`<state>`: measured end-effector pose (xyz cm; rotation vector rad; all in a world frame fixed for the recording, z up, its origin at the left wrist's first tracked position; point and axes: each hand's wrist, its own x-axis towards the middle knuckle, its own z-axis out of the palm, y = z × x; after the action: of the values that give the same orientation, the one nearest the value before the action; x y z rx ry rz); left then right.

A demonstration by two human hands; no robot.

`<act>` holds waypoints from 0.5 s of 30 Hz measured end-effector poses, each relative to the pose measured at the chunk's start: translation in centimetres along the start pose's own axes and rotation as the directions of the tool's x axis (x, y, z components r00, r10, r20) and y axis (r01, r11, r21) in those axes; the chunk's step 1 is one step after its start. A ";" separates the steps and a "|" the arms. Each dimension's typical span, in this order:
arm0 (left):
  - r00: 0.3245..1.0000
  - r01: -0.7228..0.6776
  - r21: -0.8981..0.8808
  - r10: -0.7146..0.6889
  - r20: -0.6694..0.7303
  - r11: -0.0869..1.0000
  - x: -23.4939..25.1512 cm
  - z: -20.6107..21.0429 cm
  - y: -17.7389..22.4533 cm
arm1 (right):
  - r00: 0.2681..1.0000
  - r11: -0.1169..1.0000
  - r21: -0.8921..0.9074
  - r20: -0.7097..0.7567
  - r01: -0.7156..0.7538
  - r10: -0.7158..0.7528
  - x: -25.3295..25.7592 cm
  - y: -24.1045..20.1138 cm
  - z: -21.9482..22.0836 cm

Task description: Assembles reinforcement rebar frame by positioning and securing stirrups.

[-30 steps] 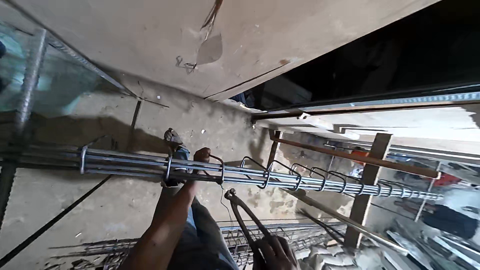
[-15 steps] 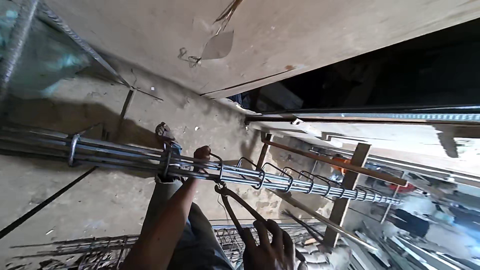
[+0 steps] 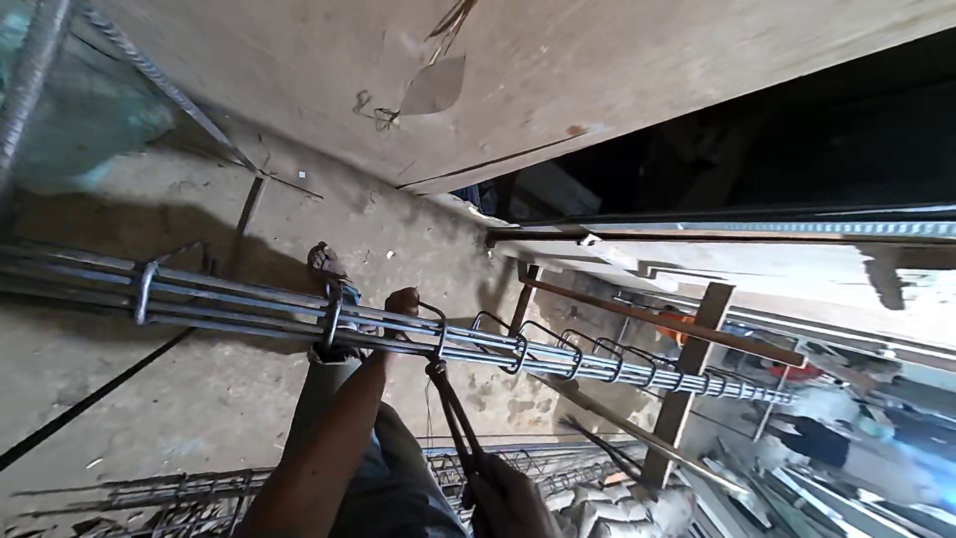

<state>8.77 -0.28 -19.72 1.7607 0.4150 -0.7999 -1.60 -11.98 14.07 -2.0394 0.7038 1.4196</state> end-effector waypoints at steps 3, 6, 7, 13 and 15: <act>1.000 -0.010 -0.042 0.010 -0.013 0.999 0.1 0.2 -0.1 | 0.972 0.924 0.380 0.226 -0.030 -0.061 1.2 1.7 -1.8; 1.000 0.009 -0.070 -0.010 -0.014 0.998 -0.1 0.3 0.0 | 0.990 0.961 -0.258 0.067 -0.100 0.122 1.2 0.2 -2.2; 1.000 0.027 -0.058 -0.028 -0.005 0.998 -0.1 0.2 0.0 | 0.985 0.864 -0.476 -0.017 -0.161 0.174 0.9 -1.1 -1.9; 1.000 0.003 -0.136 -0.003 0.002 0.991 -0.1 -0.2 -0.6 | 0.813 0.099 -0.975 -0.223 -0.201 -0.539 -1.2 -2.1 -0.1; 0.999 -0.020 -0.162 0.013 -0.045 0.987 0.0 -0.1 -0.6 | 0.792 -0.023 -0.984 -0.126 -0.174 -0.597 -0.6 -2.4 -1.9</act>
<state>8.43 0.05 -20.13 1.6303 0.4808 -0.6967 1.13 -11.60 15.51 -3.5313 -1.0100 1.0799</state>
